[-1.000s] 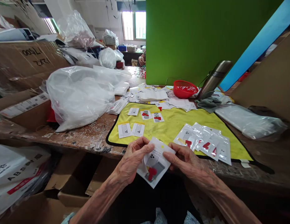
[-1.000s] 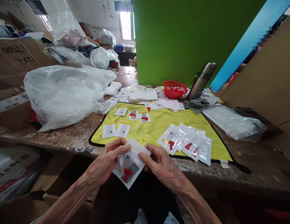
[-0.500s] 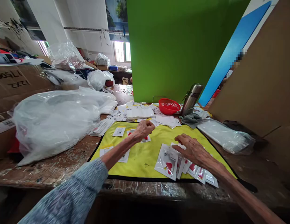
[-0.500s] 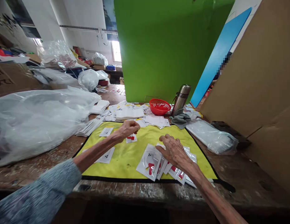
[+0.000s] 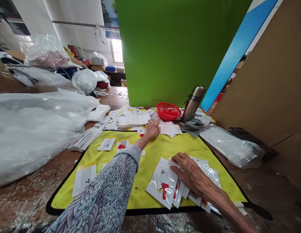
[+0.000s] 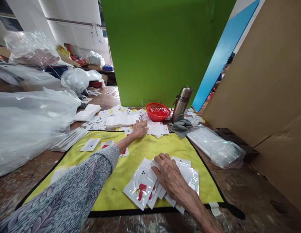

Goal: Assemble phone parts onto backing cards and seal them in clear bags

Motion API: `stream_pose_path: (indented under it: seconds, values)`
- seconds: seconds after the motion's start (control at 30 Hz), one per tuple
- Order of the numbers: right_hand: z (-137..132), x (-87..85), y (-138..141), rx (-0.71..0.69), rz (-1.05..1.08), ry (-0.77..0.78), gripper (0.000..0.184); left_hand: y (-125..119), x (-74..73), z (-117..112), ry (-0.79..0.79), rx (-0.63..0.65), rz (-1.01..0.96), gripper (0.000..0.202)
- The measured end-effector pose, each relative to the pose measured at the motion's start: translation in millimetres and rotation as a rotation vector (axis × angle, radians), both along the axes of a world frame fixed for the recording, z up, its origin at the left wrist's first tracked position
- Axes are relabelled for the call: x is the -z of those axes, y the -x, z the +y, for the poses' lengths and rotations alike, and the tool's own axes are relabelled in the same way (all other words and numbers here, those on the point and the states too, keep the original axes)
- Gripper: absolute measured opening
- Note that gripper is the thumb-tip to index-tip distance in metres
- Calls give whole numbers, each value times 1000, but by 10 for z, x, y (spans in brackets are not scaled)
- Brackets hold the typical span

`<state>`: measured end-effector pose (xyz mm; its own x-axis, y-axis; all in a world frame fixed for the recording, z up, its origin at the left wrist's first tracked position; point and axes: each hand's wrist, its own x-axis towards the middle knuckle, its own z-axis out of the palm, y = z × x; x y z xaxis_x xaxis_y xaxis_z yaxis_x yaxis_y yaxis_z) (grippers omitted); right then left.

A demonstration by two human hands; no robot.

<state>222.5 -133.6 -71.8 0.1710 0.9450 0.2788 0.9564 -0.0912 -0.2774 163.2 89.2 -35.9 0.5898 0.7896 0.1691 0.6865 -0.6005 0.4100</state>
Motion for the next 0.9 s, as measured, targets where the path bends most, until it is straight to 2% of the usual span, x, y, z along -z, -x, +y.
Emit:
stream_pose_path:
  seconds: [0.13,0.27,0.37,0.43,0.53,0.63,0.7,0.77,0.9]
  values:
    - [-27,26,-11,31,62,-30,26,30,-23,25,-58,-2,31,24]
    - [-3,-246,-21,2,242,-38,26,205,-178,-153,-159,32,33,20]
    - [117,-524,37,127,433,-108,41,445,-289,-411,-293,106,50,20]
    - [230,-660,117,177,591,-163,49,639,-326,-598,-439,158,76,20]
    - [346,-758,282,162,764,-171,38,968,-338,-842,-601,188,67,20]
    - [315,-790,488,63,881,-95,37,1329,-356,-1053,-617,104,-6,15]
    - [227,-803,661,-30,944,-51,38,1564,-389,-1207,-562,2,-95,12]
    - [118,-810,867,-109,950,1,38,1776,-424,-1376,-406,-35,-228,11]
    - [-80,-783,1301,-231,779,51,34,2100,-444,-1671,241,49,-489,26]
